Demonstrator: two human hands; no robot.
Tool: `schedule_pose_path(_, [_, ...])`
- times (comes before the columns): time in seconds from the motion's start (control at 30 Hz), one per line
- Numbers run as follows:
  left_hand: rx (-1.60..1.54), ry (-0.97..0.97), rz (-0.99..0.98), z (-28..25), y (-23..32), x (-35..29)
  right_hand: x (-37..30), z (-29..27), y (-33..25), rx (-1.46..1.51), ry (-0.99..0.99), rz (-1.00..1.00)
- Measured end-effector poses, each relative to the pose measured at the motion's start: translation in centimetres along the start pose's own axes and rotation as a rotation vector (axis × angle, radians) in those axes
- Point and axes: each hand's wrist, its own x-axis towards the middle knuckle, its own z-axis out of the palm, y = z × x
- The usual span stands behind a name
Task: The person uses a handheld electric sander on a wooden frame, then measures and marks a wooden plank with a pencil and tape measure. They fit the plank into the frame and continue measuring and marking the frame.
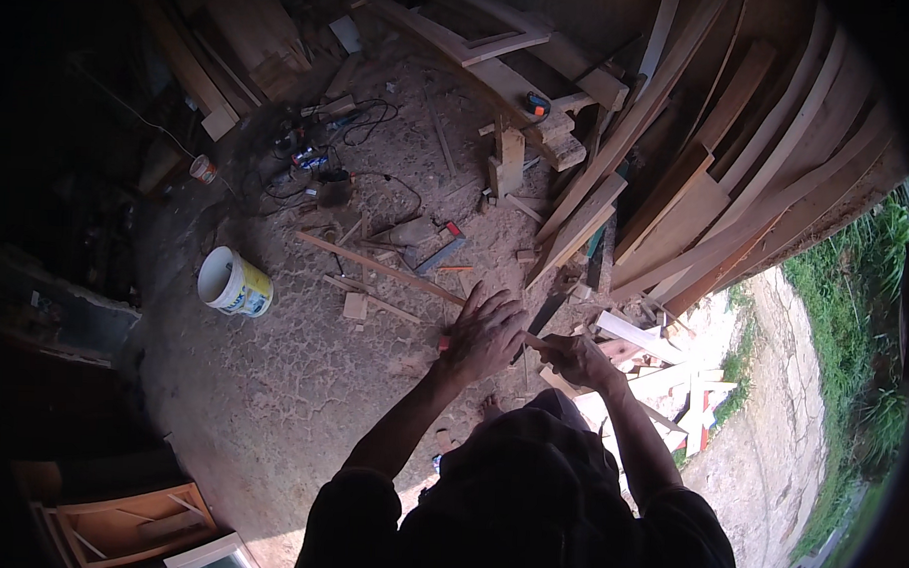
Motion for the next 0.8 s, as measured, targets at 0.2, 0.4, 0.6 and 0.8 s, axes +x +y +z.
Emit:
schedule_pose_path(0.2, [-0.192,-0.158,-0.129,3.9,-0.6,0.2,1.5,1.2,0.3,-0.279,-0.057,0.055])
schedule_pose_path(0.4, [-0.244,-0.199,-0.333,8.0,-0.4,-0.6,1.7,3.1,1.2,-0.471,-0.047,0.256])
schedule_pose_path(0.6, [-0.207,-0.138,-0.361,9.9,-1.6,1.1,5.2,1.6,4.5,-0.472,-0.18,0.098])
schedule_pose_path(0.8, [-1.005,-0.633,-0.153,6.1,-9.6,5.7,5.8,-4.5,11.5,-0.074,-0.257,-0.124])
